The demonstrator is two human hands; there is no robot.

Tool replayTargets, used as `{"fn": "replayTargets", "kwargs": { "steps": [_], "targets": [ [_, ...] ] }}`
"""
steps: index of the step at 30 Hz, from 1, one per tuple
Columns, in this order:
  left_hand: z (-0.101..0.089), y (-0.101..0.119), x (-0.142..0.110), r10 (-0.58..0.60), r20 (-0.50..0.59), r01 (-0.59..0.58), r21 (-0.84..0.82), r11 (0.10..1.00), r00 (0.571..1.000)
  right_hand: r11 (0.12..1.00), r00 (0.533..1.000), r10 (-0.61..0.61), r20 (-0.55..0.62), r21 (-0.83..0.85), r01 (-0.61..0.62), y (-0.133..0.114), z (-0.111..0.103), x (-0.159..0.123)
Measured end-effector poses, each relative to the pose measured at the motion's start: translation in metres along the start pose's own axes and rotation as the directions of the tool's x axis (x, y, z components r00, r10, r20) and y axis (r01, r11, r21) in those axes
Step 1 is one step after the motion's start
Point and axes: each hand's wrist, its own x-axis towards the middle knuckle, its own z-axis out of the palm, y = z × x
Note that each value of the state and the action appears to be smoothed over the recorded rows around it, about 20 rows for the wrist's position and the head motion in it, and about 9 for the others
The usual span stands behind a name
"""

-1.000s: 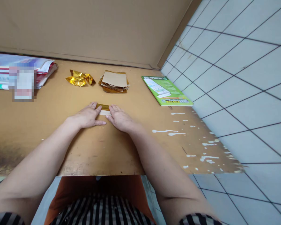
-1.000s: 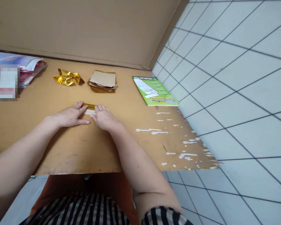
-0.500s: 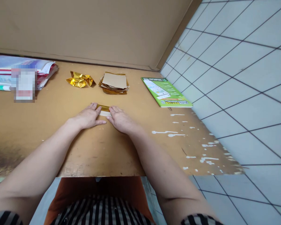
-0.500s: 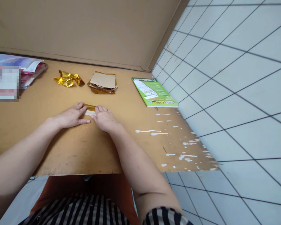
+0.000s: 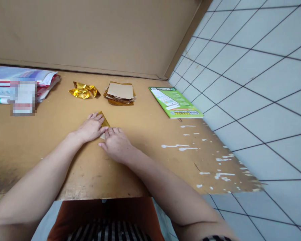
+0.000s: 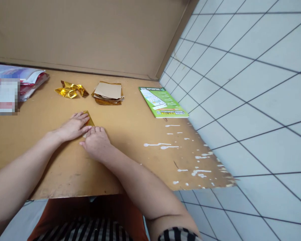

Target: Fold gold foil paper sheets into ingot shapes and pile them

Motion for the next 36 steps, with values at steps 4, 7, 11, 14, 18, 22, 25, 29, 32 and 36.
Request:
{"fn": "replayTargets", "kwargs": {
  "steps": [4,7,11,14,18,22,25,29,32,36],
  "targets": [
    [0.003,-0.002,0.002,0.06,0.048,-0.056,-0.073,0.996,0.997,0.996,0.997,-0.082,-0.007,0.044,0.082,-0.008,-0.003,-0.005],
    [0.003,-0.005,0.003,0.123,0.094,-0.109,-0.144,0.984,0.988,0.973,0.982,-0.184,-0.041,0.137,0.188,-0.007,-0.007,-0.005],
    [0.002,-0.005,0.003,0.236,0.093,-0.212,-0.217,0.953,0.967,0.933,0.987,-0.039,-0.156,0.348,0.092,0.017,-0.004,0.004],
    [0.002,0.002,0.003,0.312,0.067,-0.29,-0.229,0.929,0.948,0.907,0.965,0.122,-0.232,0.421,-0.013,0.044,0.006,0.014],
    [0.0,0.008,0.003,0.325,0.085,-0.308,-0.167,0.937,0.942,0.937,0.988,0.068,-0.137,0.348,-0.016,0.061,0.014,0.021],
    [-0.002,0.003,0.001,0.25,0.054,-0.246,-0.065,0.967,0.967,0.98,0.993,0.117,-0.012,0.166,-0.113,0.049,0.008,0.014],
    [-0.004,-0.001,0.0,0.186,-0.017,-0.186,-0.009,0.983,0.982,0.984,0.986,0.167,0.009,0.059,-0.167,0.036,0.003,0.009],
    [-0.009,0.005,-0.002,0.148,-0.105,-0.146,0.031,0.989,0.983,0.976,0.976,0.218,0.004,-0.026,-0.218,0.027,0.001,0.008],
    [-0.009,0.013,-0.003,0.166,-0.09,-0.166,0.004,0.986,0.982,0.97,0.971,0.237,0.023,-0.066,-0.235,0.027,0.001,0.008],
    [0.002,0.015,0.0,0.194,-0.049,-0.195,-0.024,0.98,0.98,0.968,0.969,0.246,0.018,-0.05,-0.245,0.03,0.002,0.009]
  ]
}}
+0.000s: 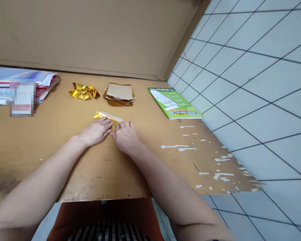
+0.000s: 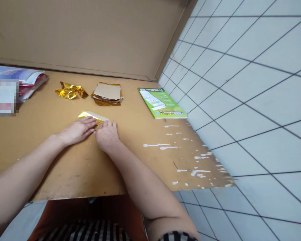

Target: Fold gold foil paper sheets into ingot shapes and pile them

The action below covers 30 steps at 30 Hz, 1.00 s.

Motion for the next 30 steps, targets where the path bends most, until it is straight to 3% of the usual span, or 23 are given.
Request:
{"fn": "replayTargets", "kwargs": {
  "steps": [2,6,14,20,24,30],
  "targets": [
    [0.007,-0.004,0.001,-0.026,0.046,0.026,0.008,1.0,0.999,1.0,1.0,0.0,-0.014,0.015,0.0,0.003,0.001,0.001],
    [0.014,-0.01,0.002,-0.035,0.036,0.034,0.012,0.999,0.999,0.998,1.0,-0.013,-0.024,0.061,0.014,0.01,0.004,0.005],
    [0.011,-0.006,-0.001,-0.195,0.049,0.191,0.072,0.979,0.98,0.997,0.999,-0.02,-0.045,0.071,0.024,0.015,0.002,0.005],
    [0.009,-0.005,-0.001,-0.205,0.11,0.192,0.116,0.975,0.973,0.977,0.987,-0.102,-0.121,0.175,0.123,0.013,0.011,0.011],
    [0.007,-0.005,-0.002,-0.198,0.135,0.178,0.148,0.973,0.971,0.933,0.978,-0.204,-0.053,0.291,0.211,0.013,0.021,0.016],
    [0.002,-0.003,-0.002,-0.212,0.181,0.184,0.163,0.969,0.96,0.908,0.977,-0.211,0.021,0.375,0.188,0.015,0.029,0.019]
  ]
}}
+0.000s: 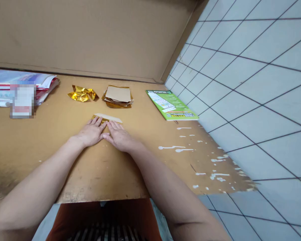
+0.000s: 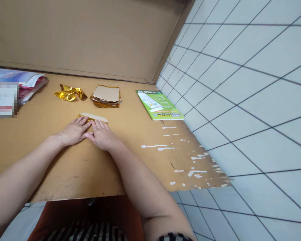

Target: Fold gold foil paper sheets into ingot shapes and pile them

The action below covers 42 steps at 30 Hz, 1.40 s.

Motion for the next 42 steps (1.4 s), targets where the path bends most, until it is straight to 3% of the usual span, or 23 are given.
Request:
{"fn": "replayTargets", "kwargs": {
  "steps": [7,14,23,29,32,35,42],
  "targets": [
    [-0.007,0.0,-0.002,-0.125,0.052,0.125,-0.006,0.992,0.991,0.999,1.0,0.021,0.013,0.029,-0.021,0.012,-0.011,-0.002],
    [-0.007,-0.003,-0.001,-0.151,0.045,0.152,-0.012,0.988,0.987,0.997,0.997,0.069,0.025,0.028,-0.07,0.03,-0.023,-0.006],
    [-0.007,-0.006,-0.002,-0.131,-0.088,0.131,-0.011,0.991,0.987,0.996,0.995,0.094,0.036,-0.001,-0.094,0.029,-0.024,-0.006],
    [-0.004,-0.002,-0.001,-0.032,-0.229,0.028,-0.019,0.999,0.973,0.995,0.997,0.081,0.008,-0.059,-0.081,0.022,-0.023,-0.005],
    [0.001,0.007,0.001,0.054,-0.136,-0.065,-0.081,0.995,0.989,0.993,0.995,0.096,0.01,-0.071,-0.095,0.022,-0.023,-0.005],
    [0.006,0.013,0.002,0.067,-0.041,-0.071,-0.107,0.992,0.997,0.99,0.995,0.103,-0.012,-0.095,-0.104,0.019,-0.021,-0.006],
    [0.006,0.014,0.002,0.045,-0.021,-0.047,-0.103,0.994,0.999,0.991,0.989,0.005,-0.151,-0.132,-0.025,-0.003,-0.012,-0.006]
  ]
}}
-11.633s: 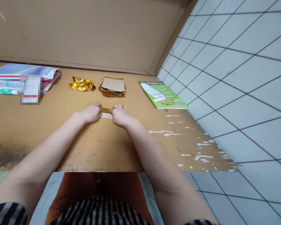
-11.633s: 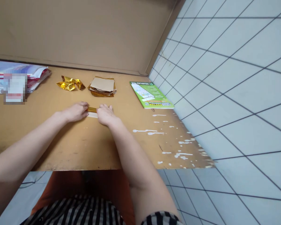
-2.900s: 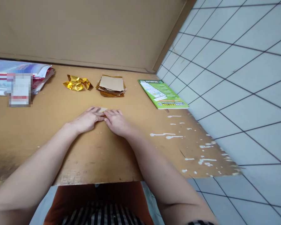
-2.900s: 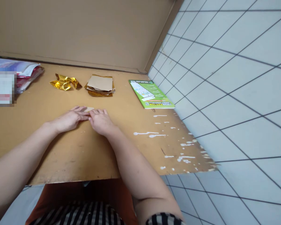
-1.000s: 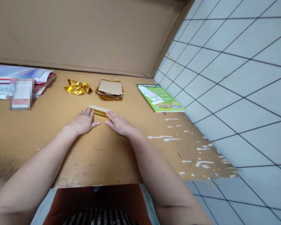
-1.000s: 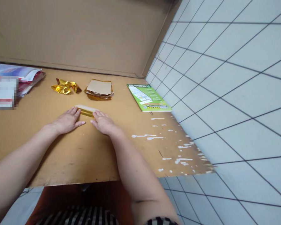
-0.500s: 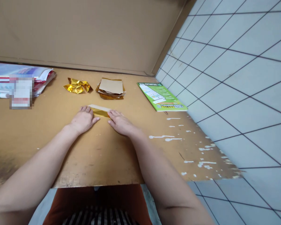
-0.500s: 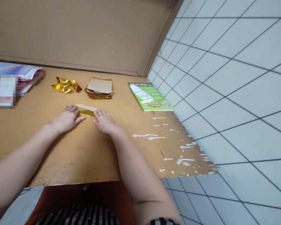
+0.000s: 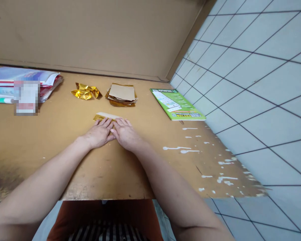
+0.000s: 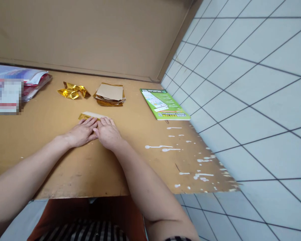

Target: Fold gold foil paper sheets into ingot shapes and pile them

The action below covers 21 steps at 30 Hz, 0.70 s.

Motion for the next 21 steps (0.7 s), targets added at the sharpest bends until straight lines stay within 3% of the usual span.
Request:
{"fn": "replayTargets", "kwargs": {
  "steps": [6,13,21],
  "targets": [
    [-0.005,0.006,-0.001,-0.051,0.046,0.052,-0.019,0.998,0.998,0.996,0.999,-0.014,0.041,0.088,0.01,0.008,0.005,0.001],
    [0.003,-0.006,0.0,-0.076,-0.021,0.077,0.009,0.997,0.997,0.993,0.994,0.027,0.106,0.108,-0.039,0.014,0.001,0.003],
    [-0.014,-0.015,-0.006,-0.148,0.081,0.146,0.037,0.989,0.986,0.987,0.983,0.095,0.155,0.114,-0.114,0.021,-0.013,0.0]
  ]
}}
